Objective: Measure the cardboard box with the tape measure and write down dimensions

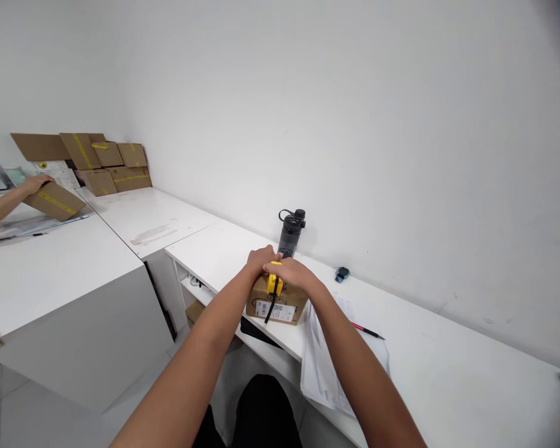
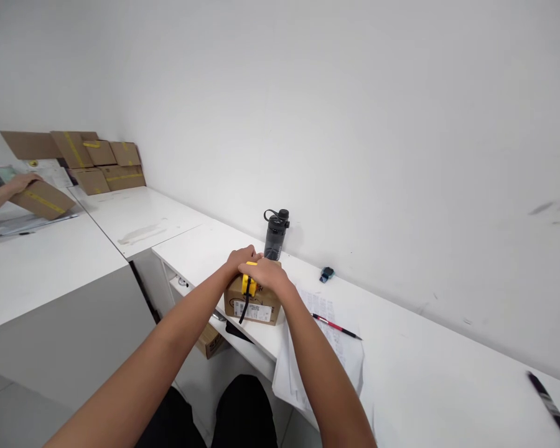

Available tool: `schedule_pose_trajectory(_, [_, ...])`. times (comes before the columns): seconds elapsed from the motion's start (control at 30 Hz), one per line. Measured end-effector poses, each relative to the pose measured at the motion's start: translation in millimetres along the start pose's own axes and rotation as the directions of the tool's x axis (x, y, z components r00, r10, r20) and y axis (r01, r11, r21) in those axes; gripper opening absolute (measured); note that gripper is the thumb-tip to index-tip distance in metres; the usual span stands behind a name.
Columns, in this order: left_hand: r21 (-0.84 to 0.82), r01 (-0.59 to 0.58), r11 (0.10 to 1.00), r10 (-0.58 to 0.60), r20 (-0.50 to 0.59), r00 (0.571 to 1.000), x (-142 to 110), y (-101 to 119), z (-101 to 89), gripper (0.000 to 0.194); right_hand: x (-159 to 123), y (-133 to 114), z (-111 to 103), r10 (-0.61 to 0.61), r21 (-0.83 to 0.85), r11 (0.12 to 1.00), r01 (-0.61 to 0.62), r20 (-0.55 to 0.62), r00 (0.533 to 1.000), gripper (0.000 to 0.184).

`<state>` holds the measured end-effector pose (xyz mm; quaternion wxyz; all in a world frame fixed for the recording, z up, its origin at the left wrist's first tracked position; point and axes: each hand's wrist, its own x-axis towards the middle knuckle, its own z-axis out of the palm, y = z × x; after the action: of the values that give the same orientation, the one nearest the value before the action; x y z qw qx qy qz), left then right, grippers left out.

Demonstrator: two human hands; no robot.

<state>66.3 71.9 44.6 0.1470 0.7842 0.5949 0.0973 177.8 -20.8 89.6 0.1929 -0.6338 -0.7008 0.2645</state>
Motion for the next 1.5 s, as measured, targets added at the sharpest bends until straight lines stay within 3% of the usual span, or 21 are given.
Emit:
schedule_pose_trajectory(0.17, [-0.007,-0.029,1.000,0.029,-0.035,0.999,-2,-1,0.7,0.044,-35,-8,22,-0.033,-0.204,0.979,-0.017,-0.241,0.970,0.045])
schedule_pose_trajectory(0.3, [-0.052,-0.037,0.998,0.034,-0.053,0.998,1,-2,3.2,0.043,-66,4,70,-0.126,-0.347,0.936,-0.053,-0.473,0.872,0.062])
schedule_pose_trajectory(0.43, [-0.077,-0.043,0.996,0.038,-0.072,0.997,3,-3,5.6,0.042,-79,19,103,-0.143,-0.314,0.948,-0.057,-0.581,0.802,0.066])
schedule_pose_trajectory(0.77, [-0.082,-0.038,0.996,0.030,-0.107,0.994,2,-6,4.6,0.042,-80,9,102,-0.055,-0.169,0.984,-0.053,-0.578,0.814,0.064])
schedule_pose_trajectory(1.0, [-0.085,-0.041,0.996,0.031,-0.117,0.993,0,-8,1.0,0.039,-77,12,112,-0.038,-0.096,0.995,-0.025,-0.609,0.792,0.065])
schedule_pose_trajectory(1.27, [-0.108,-0.062,0.992,0.042,-0.175,0.984,-9,-7,-6.1,0.053,-86,15,121,-0.079,-0.061,0.997,0.051,-0.643,0.762,0.064])
schedule_pose_trajectory(1.5, [-0.173,-0.065,0.983,0.019,-0.257,0.966,-16,-6,-12.4,0.057,-85,16,142,0.026,0.239,0.951,0.197,-0.696,0.717,0.063])
